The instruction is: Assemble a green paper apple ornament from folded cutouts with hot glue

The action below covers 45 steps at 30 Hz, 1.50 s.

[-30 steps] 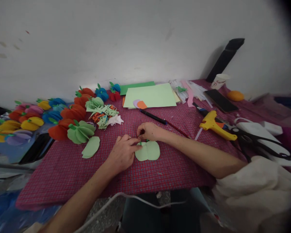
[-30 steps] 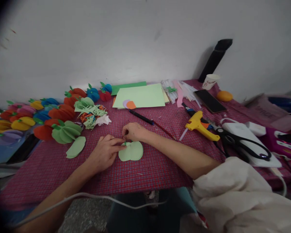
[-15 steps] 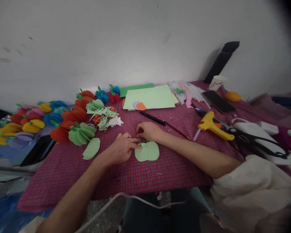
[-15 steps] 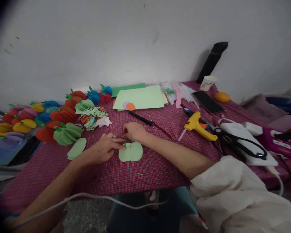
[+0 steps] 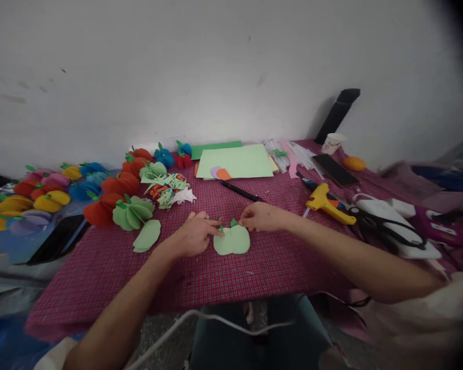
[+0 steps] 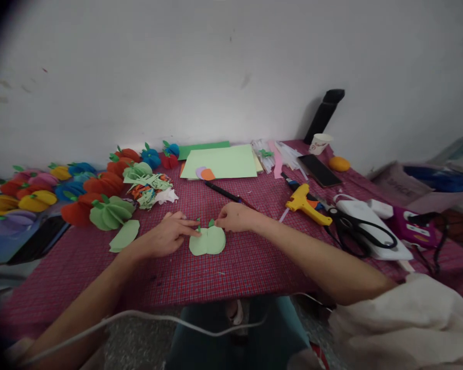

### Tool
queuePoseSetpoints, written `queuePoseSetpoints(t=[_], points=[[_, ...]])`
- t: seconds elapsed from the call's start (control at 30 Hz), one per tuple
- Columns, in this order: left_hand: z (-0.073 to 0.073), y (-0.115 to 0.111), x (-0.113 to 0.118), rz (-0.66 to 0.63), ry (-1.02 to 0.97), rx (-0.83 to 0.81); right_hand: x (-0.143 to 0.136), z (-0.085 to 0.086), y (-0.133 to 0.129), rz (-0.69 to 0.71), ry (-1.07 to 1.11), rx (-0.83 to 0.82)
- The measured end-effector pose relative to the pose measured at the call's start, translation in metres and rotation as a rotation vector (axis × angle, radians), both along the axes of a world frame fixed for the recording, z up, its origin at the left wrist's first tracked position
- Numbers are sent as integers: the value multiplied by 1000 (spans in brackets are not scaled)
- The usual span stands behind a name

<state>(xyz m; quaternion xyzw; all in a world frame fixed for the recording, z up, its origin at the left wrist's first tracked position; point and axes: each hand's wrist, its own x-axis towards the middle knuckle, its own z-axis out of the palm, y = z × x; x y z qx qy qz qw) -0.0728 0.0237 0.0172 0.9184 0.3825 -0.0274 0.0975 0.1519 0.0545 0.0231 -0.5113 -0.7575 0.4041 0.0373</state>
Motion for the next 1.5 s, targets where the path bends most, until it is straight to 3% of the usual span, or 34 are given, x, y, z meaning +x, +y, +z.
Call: queuePoseSetpoints(t=[0.1,0.2,0.6,0.8,0.9,1.03,1.13,1.5], points=[[0,0,0,0,9,5,-1,-5,0,-87,124,-181],[1,-1,0,9,15,4,-2,-6,1,-139,182,-254],[-1,-2,0,3,-19,21,11,-3,-13,-82,134,-117],[2,-3,1,-2,-6,13,8,-6,-22,-57,378,-262],[3,-3,2,-1,-7,10,6,-11,-24,41,327,-139],[3,-2,2,-3,-11,11,2,-13,-27,254,181,178],[3,-3,2,-13,-16,12,-2,-14,-30,312,138,346],[5,-5,0,-27,-16,7,-10,-23,-30,381,107,526]])
